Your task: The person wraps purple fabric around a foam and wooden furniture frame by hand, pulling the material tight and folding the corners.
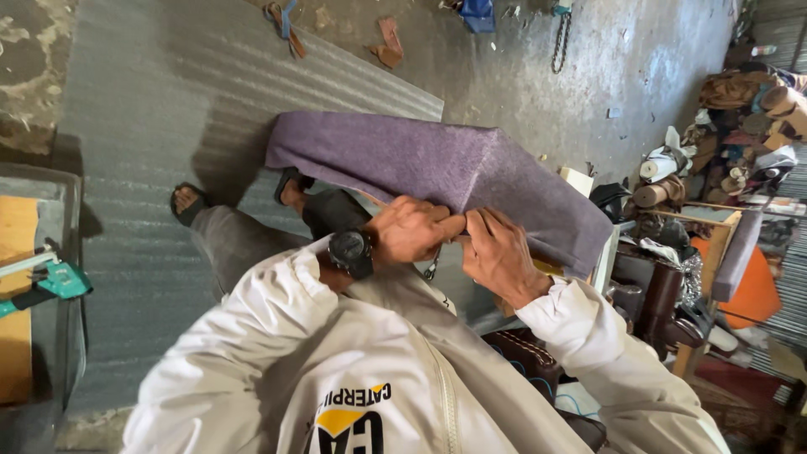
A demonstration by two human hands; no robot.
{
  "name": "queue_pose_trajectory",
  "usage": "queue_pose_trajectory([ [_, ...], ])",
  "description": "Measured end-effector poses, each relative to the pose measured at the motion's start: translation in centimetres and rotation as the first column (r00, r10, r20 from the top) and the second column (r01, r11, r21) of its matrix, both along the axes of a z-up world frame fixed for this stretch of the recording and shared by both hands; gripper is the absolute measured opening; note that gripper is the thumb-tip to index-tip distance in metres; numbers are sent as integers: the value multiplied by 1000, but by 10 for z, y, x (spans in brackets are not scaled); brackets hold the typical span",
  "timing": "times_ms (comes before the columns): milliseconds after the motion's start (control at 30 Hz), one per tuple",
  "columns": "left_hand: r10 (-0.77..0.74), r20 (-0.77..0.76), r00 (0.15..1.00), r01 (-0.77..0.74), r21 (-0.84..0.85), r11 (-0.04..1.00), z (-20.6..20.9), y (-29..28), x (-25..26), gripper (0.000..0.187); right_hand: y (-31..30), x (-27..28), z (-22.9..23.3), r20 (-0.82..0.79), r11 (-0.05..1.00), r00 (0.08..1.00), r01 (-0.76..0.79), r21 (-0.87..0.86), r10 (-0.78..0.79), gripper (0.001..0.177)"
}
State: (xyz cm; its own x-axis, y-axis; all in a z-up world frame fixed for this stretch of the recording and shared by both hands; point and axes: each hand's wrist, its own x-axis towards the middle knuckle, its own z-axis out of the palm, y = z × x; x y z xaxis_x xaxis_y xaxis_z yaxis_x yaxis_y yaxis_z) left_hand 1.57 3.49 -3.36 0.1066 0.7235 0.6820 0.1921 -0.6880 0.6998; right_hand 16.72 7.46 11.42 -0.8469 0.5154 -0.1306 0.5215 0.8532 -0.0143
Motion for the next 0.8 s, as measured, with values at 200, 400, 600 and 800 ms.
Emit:
queue_pose_trajectory([
  [200,184,118,976,-176,-79,981,12,-16,13,26,2,1,-2,-62,999,997,-37,33,39,22],
  [400,243,-76,967,-248,-56,967,28,-24,11,26,8,11,-9,-200,992,973,-98,78,112,24],
  [600,203,-347,915,-218,-3,976,30,-2,13,27,-19,45,-47,-417,918,909,146,369,23,34],
  [800,55,-496,866,-101,-67,993,27,-6,28,32,-91,74,-109,-205,190,-77,172,-967,-976,46],
])
